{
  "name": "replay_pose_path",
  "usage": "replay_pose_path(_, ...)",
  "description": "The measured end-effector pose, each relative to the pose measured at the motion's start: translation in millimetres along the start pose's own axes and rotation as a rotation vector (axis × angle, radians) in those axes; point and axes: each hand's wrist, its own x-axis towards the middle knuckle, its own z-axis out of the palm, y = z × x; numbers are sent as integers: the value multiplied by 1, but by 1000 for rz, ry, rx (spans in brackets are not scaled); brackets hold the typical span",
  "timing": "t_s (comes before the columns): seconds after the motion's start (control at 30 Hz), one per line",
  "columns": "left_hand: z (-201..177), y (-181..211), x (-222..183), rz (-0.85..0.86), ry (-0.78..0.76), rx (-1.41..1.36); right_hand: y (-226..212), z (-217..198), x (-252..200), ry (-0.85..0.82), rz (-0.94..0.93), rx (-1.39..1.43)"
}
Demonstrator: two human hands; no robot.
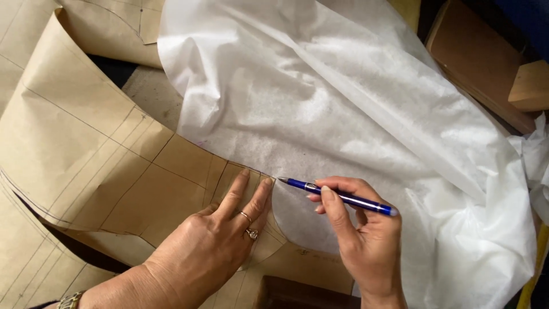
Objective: Tracing the outline of a paper pattern onto white fabric using a blue pen
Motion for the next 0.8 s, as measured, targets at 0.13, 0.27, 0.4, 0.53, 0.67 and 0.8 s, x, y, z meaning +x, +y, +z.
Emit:
replay_pose_path(0.13,2,1,0,-11,27,15,-2,4,4,-28,-41,-38)
replay_pose_path(0.27,2,1,-1,-12,21,13,-3,8,8,-52,-71,-85)
replay_pose_path(0.4,1,1,0,-3,2,-21,-3,9,9,-73,-67,-116)
replay_pose_path(0.53,1,1,0,-1,7,-10,-2,9,9,-76,-77,-131)
replay_pose_path(0.67,0,2,0,-13,-1,7,-4,8,9,-74,-120,-144)
replay_pose_path(0.8,-2,1,0,-33,64,12,-19,-5,-1,-21,-118,-88)
